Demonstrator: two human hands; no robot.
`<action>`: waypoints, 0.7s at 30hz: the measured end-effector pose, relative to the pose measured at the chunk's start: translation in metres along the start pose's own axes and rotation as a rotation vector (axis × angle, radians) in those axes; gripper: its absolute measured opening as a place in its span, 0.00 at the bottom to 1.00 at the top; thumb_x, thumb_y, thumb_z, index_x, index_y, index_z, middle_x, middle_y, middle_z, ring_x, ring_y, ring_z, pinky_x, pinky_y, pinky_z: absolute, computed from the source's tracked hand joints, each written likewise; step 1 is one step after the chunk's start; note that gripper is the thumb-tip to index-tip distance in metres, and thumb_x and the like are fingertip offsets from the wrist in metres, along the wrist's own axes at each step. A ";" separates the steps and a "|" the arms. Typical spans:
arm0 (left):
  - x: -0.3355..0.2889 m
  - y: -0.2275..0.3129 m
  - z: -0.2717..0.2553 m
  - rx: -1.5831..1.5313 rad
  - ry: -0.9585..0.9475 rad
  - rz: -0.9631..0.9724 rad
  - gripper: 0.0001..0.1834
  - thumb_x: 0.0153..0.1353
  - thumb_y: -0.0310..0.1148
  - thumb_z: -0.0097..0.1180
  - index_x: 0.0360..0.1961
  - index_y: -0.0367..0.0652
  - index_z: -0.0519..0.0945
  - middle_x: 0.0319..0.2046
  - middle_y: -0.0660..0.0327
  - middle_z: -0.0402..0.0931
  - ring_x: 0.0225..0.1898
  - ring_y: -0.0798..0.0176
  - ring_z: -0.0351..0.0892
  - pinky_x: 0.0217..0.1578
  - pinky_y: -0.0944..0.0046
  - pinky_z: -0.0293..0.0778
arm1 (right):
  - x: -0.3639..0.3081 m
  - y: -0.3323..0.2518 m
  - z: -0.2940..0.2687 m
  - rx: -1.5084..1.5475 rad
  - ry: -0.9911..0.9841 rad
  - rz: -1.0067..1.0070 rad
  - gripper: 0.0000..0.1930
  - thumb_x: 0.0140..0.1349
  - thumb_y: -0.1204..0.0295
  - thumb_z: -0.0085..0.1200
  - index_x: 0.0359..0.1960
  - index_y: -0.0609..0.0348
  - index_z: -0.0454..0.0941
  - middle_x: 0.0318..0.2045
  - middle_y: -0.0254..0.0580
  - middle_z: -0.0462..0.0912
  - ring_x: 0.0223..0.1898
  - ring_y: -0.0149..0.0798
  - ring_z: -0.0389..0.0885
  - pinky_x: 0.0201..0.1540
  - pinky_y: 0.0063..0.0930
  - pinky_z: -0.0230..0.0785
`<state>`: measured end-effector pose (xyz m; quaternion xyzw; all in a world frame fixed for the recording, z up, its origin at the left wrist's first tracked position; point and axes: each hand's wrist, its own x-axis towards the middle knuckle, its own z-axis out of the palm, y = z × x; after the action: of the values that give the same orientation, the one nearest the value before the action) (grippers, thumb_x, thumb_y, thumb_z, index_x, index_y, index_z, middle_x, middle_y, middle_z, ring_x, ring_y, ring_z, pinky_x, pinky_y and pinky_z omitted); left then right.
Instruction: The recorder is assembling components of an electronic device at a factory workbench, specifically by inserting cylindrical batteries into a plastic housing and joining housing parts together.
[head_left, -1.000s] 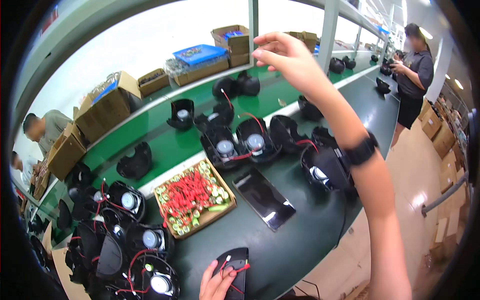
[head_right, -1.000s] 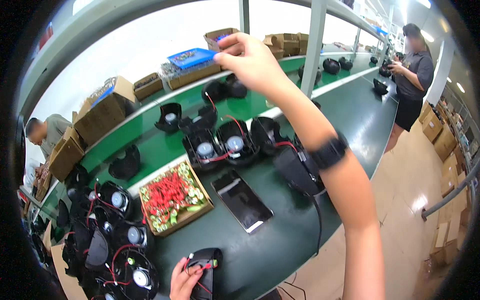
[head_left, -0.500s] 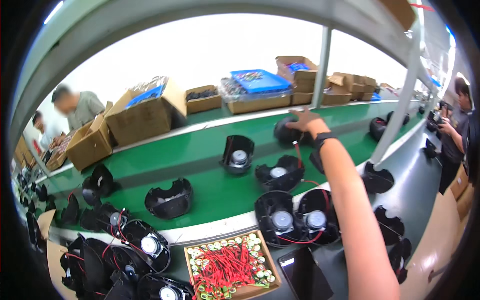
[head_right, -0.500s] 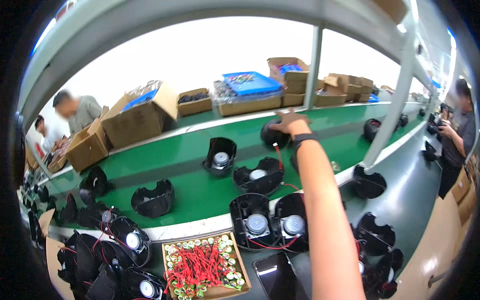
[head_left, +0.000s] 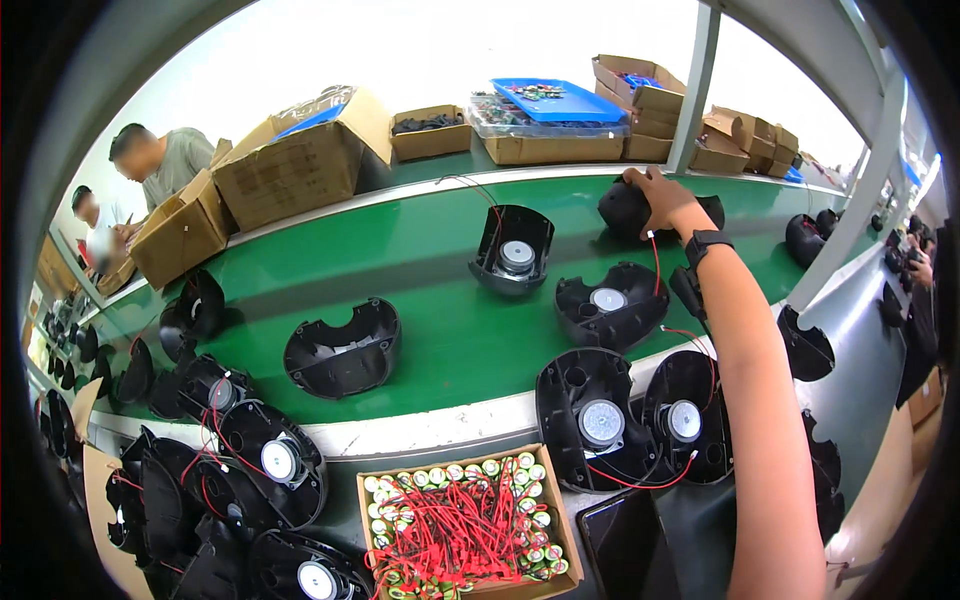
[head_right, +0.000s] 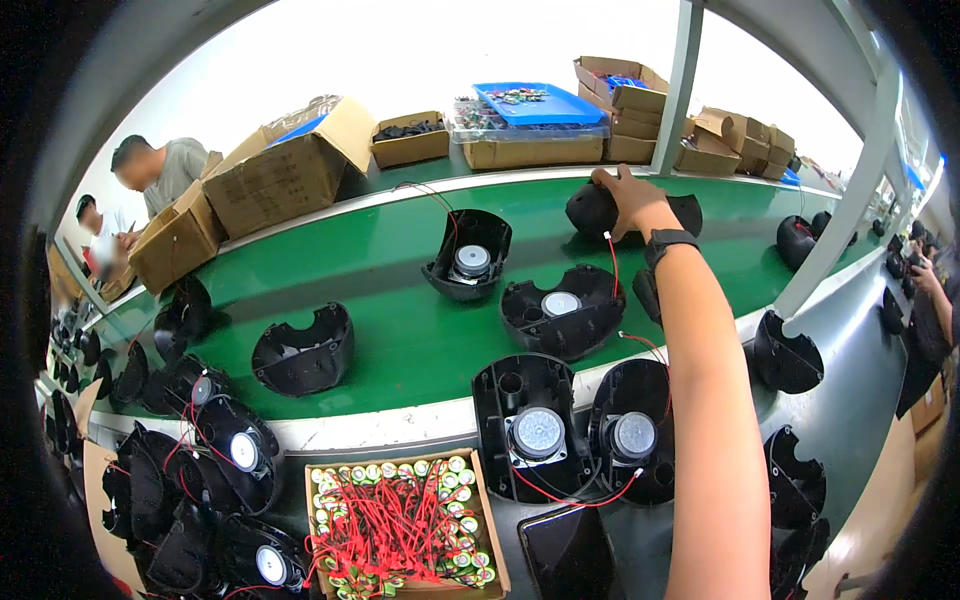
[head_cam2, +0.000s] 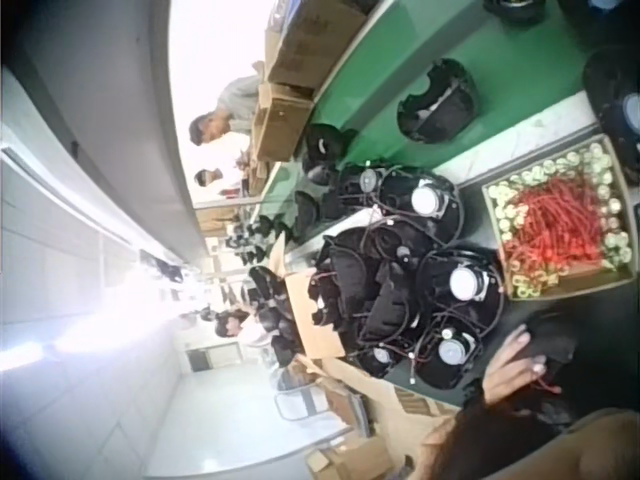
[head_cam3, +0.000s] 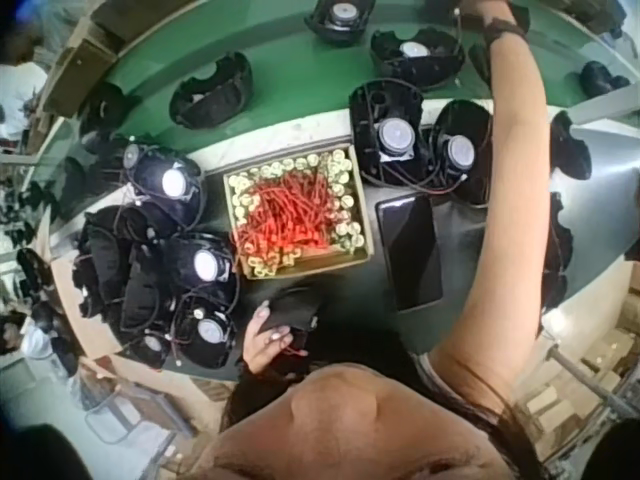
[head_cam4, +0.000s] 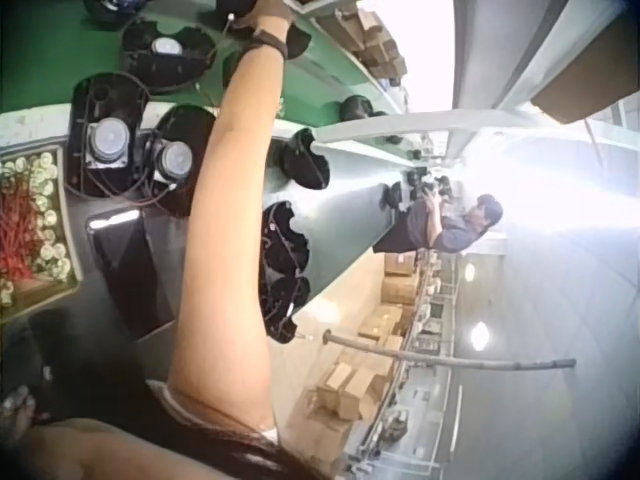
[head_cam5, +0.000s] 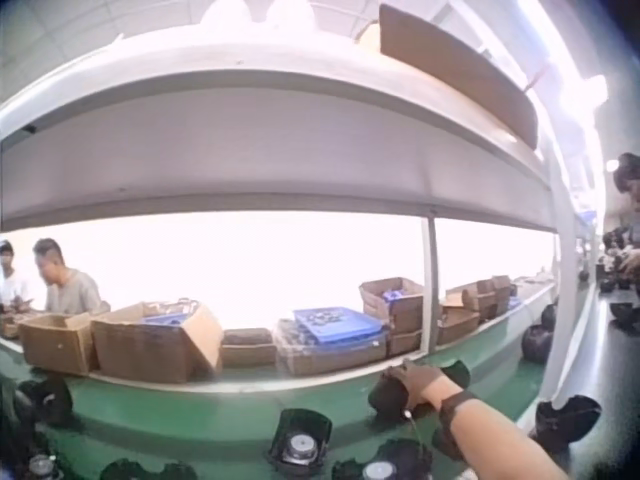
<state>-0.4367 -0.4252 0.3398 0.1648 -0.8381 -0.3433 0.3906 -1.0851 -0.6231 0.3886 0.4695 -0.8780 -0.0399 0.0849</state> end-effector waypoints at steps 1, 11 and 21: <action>0.001 0.000 0.001 -0.008 0.008 -0.003 0.13 0.42 0.27 0.68 0.31 0.36 0.80 0.35 0.53 0.80 0.51 0.38 0.74 0.54 0.30 0.67 | -0.002 0.005 -0.002 -0.005 0.019 -0.025 0.56 0.29 0.64 0.78 0.63 0.30 0.54 0.60 0.41 0.65 0.56 0.54 0.74 0.54 0.56 0.69; -0.094 -0.018 -0.020 -0.404 -0.215 -0.567 0.39 0.58 0.16 0.52 0.69 0.41 0.51 0.51 0.49 0.71 0.47 0.58 0.77 0.45 0.47 0.80 | -0.030 0.023 -0.021 -0.001 0.047 -0.156 0.59 0.24 0.57 0.77 0.66 0.42 0.57 0.52 0.46 0.78 0.51 0.52 0.77 0.50 0.42 0.73; -0.005 -0.001 -0.018 -0.053 -0.160 0.023 0.31 0.55 0.46 0.61 0.53 0.35 0.72 0.36 0.45 0.77 0.43 0.44 0.77 0.54 0.28 0.62 | -0.055 0.059 -0.017 0.259 -0.004 0.024 0.57 0.23 0.57 0.77 0.62 0.57 0.63 0.51 0.57 0.77 0.52 0.56 0.76 0.55 0.42 0.70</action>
<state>-0.4197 -0.4311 0.3451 0.1169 -0.8590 -0.3730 0.3307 -1.1003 -0.5442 0.4082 0.4660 -0.8814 0.0738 0.0222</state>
